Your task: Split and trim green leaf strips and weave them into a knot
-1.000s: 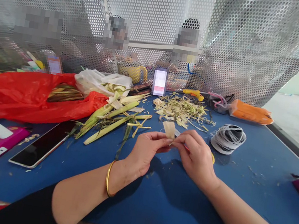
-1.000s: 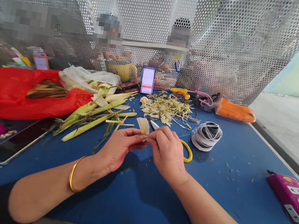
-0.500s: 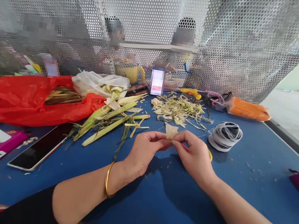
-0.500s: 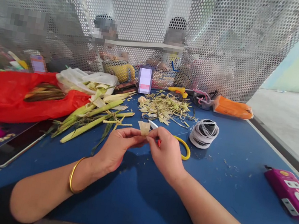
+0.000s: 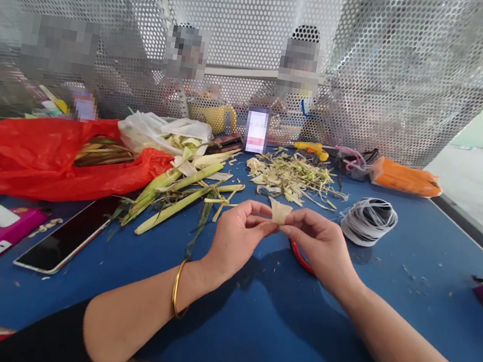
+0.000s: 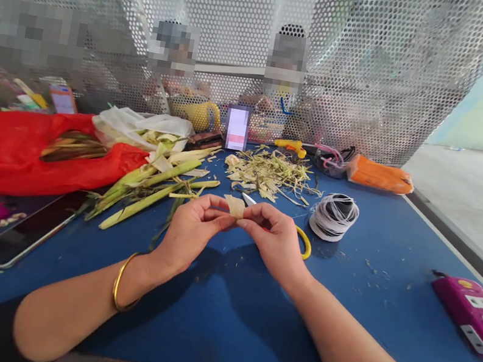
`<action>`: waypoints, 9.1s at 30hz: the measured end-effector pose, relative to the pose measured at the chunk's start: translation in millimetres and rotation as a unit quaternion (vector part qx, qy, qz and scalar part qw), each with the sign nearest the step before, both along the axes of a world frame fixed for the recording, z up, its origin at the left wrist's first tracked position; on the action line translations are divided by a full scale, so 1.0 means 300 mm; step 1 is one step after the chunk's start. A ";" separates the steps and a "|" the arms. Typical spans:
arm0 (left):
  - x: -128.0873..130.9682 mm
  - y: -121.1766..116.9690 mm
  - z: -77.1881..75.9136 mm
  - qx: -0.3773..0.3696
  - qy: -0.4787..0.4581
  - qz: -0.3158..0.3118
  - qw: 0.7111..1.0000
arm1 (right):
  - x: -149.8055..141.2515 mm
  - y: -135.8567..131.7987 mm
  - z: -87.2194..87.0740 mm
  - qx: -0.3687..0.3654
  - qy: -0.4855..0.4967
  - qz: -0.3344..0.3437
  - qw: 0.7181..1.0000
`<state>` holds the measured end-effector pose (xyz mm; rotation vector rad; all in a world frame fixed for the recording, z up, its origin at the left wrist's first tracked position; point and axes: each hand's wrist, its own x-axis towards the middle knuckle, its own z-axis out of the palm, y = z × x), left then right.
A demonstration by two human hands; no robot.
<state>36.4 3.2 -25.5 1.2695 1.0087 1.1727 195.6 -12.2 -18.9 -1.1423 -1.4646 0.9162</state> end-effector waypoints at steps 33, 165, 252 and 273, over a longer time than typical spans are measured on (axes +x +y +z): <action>0.002 0.001 0.005 0.052 0.061 -0.016 0.997 | -0.014 -0.008 0.001 -0.080 0.041 -0.015 0.996; 0.020 -0.022 0.042 -0.257 -0.198 -0.043 0.945 | 0.021 -0.011 -0.013 0.267 -0.301 -0.031 0.915; 0.040 -0.045 0.014 -0.176 -0.124 0.012 0.976 | -0.034 -0.024 0.001 -0.072 0.050 -0.058 0.994; 0.025 -0.034 0.034 -0.117 0.031 -0.084 0.989 | 0.008 0.000 0.002 -0.093 0.014 0.038 0.995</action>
